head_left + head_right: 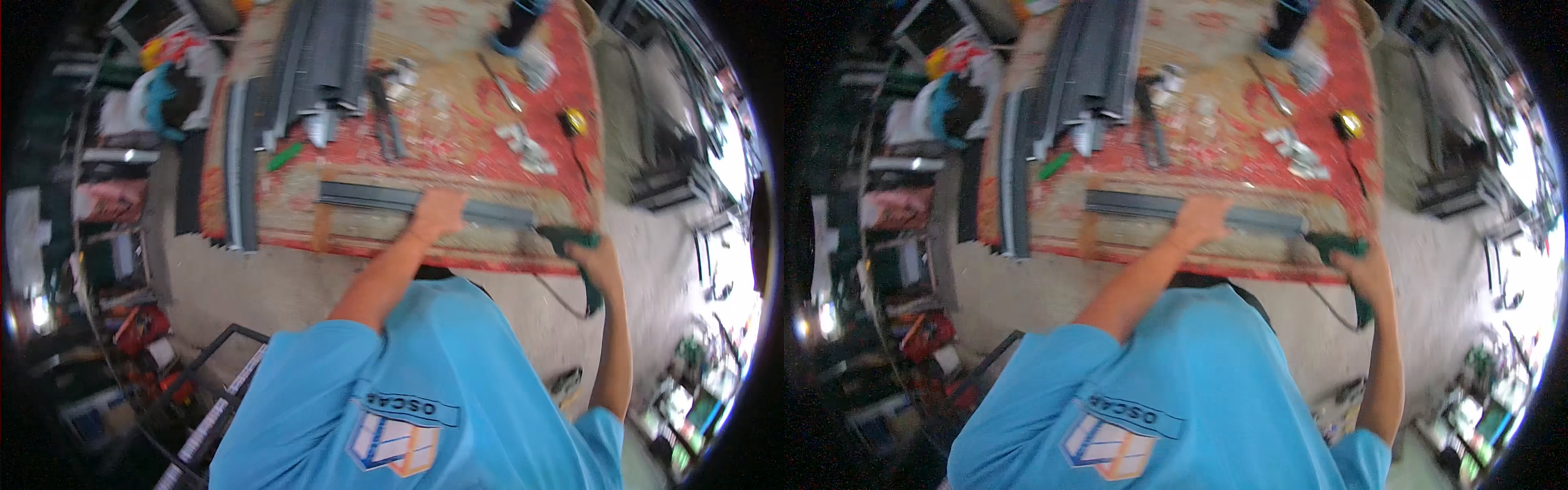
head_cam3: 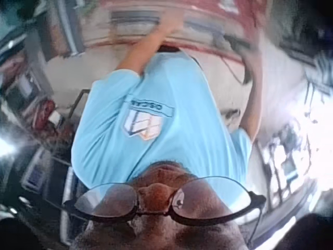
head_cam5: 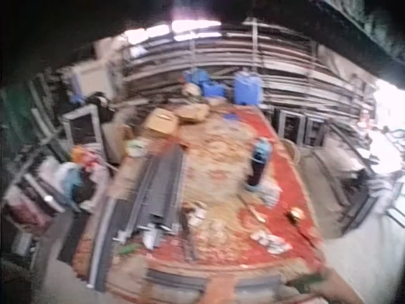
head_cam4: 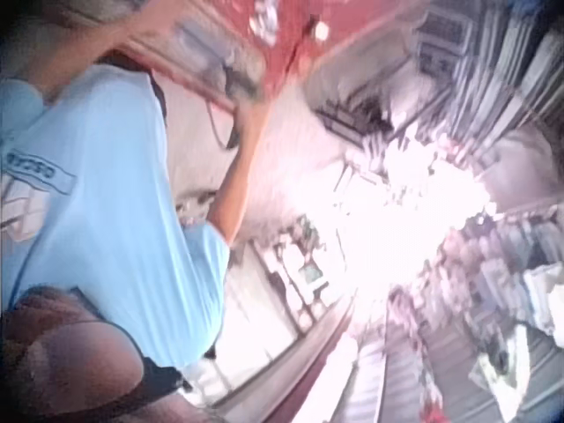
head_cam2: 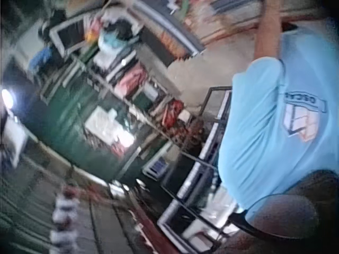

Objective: Using a power drill to make holes in aluminum frame components for assembly.

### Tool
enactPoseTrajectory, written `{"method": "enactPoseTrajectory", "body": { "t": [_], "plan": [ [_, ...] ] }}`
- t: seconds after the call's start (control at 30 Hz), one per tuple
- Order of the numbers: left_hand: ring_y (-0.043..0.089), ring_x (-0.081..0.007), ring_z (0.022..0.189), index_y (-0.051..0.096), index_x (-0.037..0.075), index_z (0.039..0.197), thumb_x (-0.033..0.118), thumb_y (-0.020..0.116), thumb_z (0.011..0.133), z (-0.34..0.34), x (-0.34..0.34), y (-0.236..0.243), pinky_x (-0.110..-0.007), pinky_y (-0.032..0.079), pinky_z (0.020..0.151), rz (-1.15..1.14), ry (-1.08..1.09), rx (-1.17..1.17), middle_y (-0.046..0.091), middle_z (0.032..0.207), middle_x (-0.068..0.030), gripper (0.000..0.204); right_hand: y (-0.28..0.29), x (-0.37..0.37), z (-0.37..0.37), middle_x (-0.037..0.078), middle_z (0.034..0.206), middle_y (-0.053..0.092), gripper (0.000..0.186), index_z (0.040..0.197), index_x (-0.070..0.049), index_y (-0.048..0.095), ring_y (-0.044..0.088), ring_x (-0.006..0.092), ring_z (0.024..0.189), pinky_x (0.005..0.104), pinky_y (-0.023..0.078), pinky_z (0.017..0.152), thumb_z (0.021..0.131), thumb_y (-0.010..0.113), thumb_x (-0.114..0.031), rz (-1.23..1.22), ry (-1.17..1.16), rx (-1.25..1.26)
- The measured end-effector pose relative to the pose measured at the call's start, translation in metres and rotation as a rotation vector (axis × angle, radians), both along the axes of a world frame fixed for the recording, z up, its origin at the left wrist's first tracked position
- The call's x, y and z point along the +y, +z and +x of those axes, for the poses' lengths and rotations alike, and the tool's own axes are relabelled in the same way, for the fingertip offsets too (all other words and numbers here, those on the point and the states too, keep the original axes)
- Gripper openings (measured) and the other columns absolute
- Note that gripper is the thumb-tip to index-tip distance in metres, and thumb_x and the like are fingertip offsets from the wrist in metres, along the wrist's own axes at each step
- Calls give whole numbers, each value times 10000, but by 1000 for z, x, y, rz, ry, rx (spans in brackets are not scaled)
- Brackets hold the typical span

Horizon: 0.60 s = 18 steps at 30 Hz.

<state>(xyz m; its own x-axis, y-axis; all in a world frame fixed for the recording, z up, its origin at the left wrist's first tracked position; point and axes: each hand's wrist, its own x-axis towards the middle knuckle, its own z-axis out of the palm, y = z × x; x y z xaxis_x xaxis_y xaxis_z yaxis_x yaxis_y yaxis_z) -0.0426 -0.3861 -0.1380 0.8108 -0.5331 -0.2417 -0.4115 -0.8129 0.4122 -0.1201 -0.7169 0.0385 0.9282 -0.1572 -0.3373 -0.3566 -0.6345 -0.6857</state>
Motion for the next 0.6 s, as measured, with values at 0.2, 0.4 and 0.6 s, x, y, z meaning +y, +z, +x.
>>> {"method": "enactPoseTrajectory", "body": {
  "t": [0.2,0.4,0.6],
  "plan": [
    [731,-325,1013,719,99,1067,435,863,719,-8,4,5,-495,561,851,-31,21,-102,761,1029,-130,505,53,41,9,96,905,727,426,1126,13,695,674,203,692,370,550,634,779,808,-206,-189,-23,193],
    [742,-339,961,729,87,1055,447,895,651,4,3,14,-483,573,831,-51,18,-14,766,1002,-135,566,87,1,-44,93,880,710,449,1144,25,676,620,152,588,287,505,495,842,809,-279,-25,-333,-22],
    [723,-389,1002,702,62,1175,505,879,665,27,39,135,-513,553,894,-230,96,103,750,1057,-198,698,69,-4,-101,99,804,697,478,1105,9,690,587,168,501,298,484,455,829,835,-353,-29,-539,8]
  ]
}}
